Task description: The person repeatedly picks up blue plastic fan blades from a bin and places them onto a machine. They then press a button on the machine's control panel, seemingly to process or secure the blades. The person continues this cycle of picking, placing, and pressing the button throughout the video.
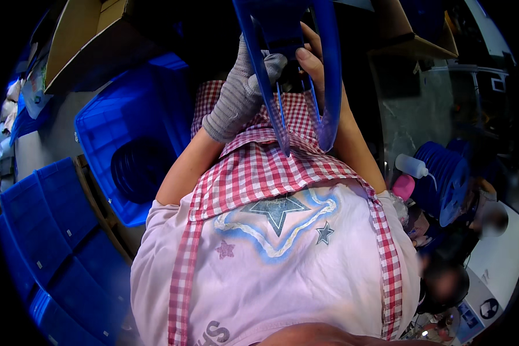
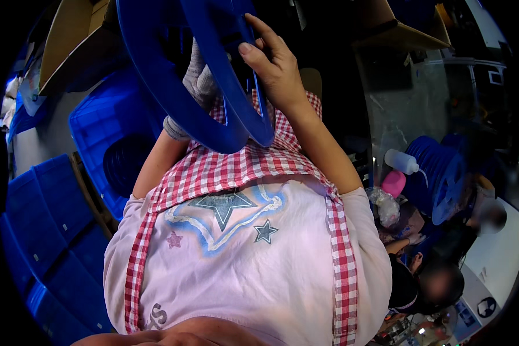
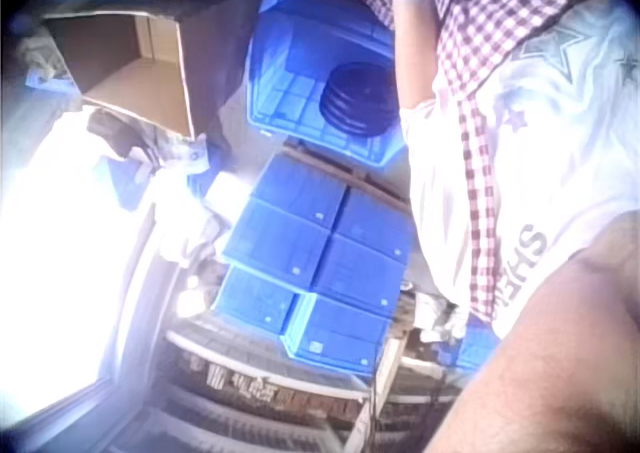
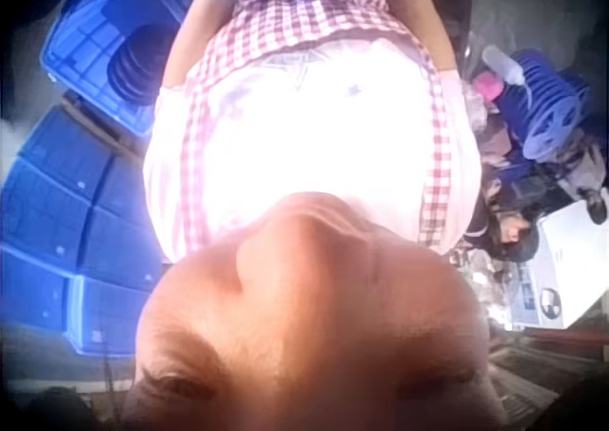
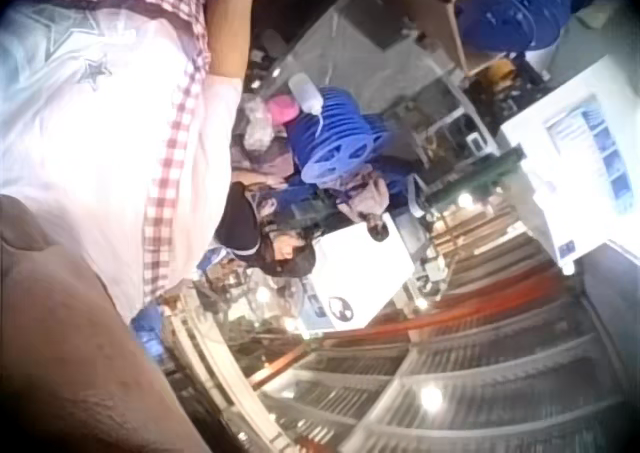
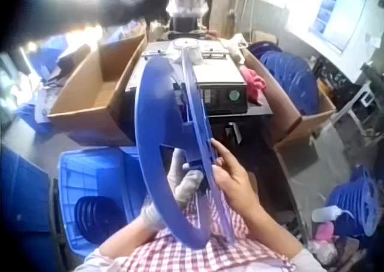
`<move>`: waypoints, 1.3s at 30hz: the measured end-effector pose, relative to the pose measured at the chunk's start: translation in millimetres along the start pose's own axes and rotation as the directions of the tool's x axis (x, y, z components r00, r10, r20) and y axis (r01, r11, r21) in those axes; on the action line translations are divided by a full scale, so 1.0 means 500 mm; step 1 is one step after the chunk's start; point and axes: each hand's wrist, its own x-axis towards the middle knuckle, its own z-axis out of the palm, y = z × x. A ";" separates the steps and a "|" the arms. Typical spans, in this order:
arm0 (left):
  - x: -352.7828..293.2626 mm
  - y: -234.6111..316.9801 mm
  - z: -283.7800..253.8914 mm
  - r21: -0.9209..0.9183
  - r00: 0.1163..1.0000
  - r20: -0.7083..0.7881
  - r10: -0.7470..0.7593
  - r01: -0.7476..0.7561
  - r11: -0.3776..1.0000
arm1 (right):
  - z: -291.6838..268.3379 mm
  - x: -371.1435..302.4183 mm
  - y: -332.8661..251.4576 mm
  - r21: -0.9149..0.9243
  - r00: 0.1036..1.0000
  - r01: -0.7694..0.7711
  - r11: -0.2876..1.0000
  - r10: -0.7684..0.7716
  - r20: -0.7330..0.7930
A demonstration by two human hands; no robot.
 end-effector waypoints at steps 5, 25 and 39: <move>0.008 -0.001 -0.003 -0.045 0.991 0.056 0.123 -0.121 0.992 | 0.002 0.010 0.004 0.050 1.000 0.011 0.999 -0.012 0.028; 0.033 -0.001 -0.008 0.132 0.986 0.092 0.140 -0.152 0.980 | -0.012 0.026 0.031 -0.069 0.999 0.018 0.997 -0.015 0.034; 0.071 -0.011 -0.007 0.288 0.984 0.149 0.100 -0.139 0.947 | -0.027 0.046 -0.010 -0.243 0.999 0.013 0.970 -0.004 0.039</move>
